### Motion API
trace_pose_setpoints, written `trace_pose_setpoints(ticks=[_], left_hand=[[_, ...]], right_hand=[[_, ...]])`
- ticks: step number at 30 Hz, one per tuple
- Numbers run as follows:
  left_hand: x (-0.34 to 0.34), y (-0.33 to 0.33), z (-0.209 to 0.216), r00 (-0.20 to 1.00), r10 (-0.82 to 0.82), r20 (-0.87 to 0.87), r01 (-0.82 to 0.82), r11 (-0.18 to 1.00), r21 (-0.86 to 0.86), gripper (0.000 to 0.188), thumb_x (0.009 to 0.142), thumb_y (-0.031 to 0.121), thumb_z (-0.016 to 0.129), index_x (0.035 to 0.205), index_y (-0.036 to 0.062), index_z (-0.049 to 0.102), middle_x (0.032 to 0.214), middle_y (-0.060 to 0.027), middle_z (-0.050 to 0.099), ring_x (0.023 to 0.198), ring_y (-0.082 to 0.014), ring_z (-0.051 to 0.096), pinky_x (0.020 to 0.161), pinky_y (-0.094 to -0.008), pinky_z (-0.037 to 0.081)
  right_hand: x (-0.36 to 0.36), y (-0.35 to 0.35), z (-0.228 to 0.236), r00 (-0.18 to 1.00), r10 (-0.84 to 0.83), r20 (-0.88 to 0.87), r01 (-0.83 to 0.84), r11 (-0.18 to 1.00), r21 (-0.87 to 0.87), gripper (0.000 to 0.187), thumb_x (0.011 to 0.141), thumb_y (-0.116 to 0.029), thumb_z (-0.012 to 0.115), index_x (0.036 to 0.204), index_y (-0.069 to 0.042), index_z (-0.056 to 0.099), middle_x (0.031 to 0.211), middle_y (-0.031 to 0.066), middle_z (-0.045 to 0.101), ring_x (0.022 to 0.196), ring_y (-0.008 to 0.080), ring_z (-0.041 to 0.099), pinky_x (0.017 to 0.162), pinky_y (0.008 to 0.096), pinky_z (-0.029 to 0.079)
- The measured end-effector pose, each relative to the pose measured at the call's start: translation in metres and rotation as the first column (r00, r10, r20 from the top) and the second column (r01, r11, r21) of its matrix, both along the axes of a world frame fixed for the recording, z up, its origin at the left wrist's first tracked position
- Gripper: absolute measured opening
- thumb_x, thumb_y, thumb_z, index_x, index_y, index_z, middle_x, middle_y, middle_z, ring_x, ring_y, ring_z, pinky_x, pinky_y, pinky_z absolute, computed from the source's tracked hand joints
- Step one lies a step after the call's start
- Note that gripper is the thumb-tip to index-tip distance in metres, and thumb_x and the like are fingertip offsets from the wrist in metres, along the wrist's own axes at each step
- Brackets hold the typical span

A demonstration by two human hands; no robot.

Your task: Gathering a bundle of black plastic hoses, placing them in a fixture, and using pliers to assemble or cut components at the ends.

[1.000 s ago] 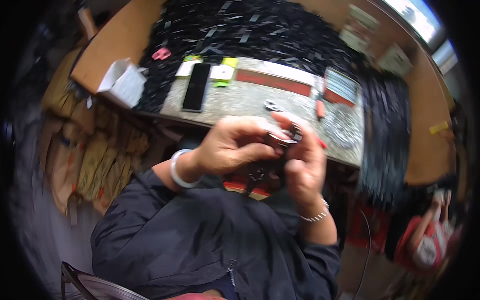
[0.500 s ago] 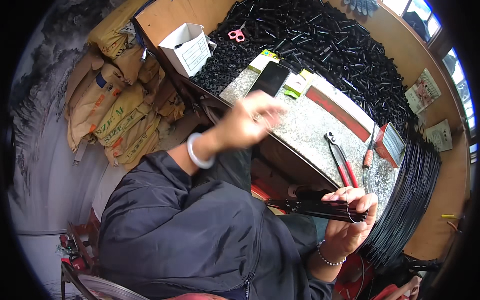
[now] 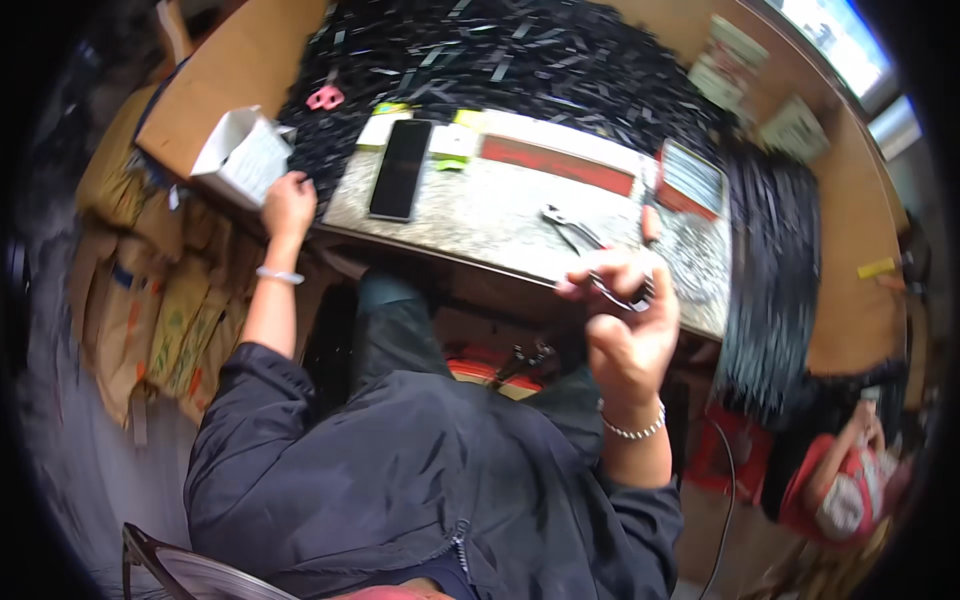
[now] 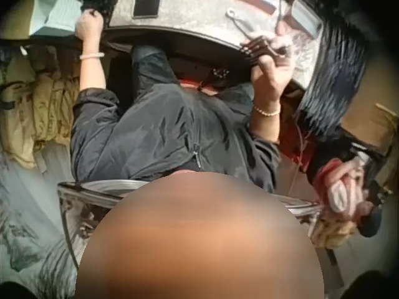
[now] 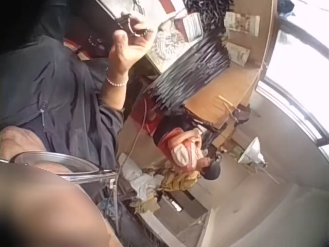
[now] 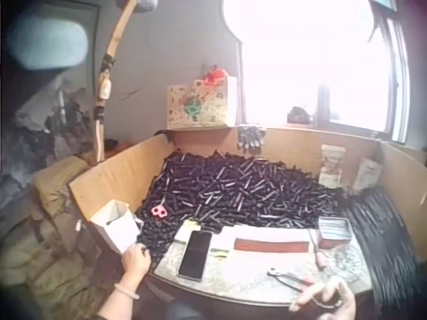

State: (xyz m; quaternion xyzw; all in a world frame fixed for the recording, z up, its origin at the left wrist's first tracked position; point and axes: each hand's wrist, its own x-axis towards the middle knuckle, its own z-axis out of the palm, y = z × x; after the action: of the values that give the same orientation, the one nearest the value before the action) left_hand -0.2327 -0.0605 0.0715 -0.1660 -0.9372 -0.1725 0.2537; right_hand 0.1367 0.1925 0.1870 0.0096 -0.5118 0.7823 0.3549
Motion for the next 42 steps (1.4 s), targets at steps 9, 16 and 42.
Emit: trace_pose_setpoints(ticks=[9, 16, 42], left_hand=[[0.076, 0.077, 0.085, 0.608, -0.794, -0.008, 0.240, 0.174, 0.955, 0.024, 0.092, 0.006, 0.053, 0.115, 0.0011, 0.057, 0.101, -0.0088, 0.062, 0.078, -0.0089, 0.062, 0.069, -0.0204, 0.053], [0.192, 0.155, 0.158, -0.224, -0.951, -0.215, -0.013, -0.218, 0.976, 0.027, 0.094, 0.010, 0.048, 0.119, -0.0011, 0.051, 0.112, -0.0170, 0.058, 0.098, -0.0198, 0.062, 0.085, -0.0283, 0.053], [0.225, 0.162, 0.151, -0.315, -0.940, -0.128, 0.191, -0.195, 0.962, 0.032, 0.079, -0.005, 0.065, 0.110, -0.0073, 0.058, 0.097, -0.0081, 0.056, 0.093, -0.0159, 0.060, 0.083, -0.0272, 0.049]], right_hand=[[-0.005, 0.003, -0.008, 0.996, -0.036, 0.082, 0.031, 0.998, 0.058, 0.031, 0.073, 0.010, 0.068, 0.083, -0.006, 0.044, 0.084, 0.0041, 0.050, 0.075, 0.0092, 0.052, 0.071, 0.0237, 0.045], [-0.006, -0.008, -0.014, 0.996, 0.073, 0.059, -0.078, 0.993, 0.087, 0.019, 0.079, 0.003, 0.067, 0.085, -0.005, 0.050, 0.084, 0.0043, 0.054, 0.076, 0.0112, 0.052, 0.071, 0.0256, 0.044], [-0.011, -0.020, -0.018, 0.998, 0.031, 0.059, -0.030, 0.999, -0.019, 0.016, 0.085, -0.007, 0.065, 0.098, -0.002, 0.058, 0.090, 0.0010, 0.060, 0.081, 0.0074, 0.058, 0.076, 0.0229, 0.049]])
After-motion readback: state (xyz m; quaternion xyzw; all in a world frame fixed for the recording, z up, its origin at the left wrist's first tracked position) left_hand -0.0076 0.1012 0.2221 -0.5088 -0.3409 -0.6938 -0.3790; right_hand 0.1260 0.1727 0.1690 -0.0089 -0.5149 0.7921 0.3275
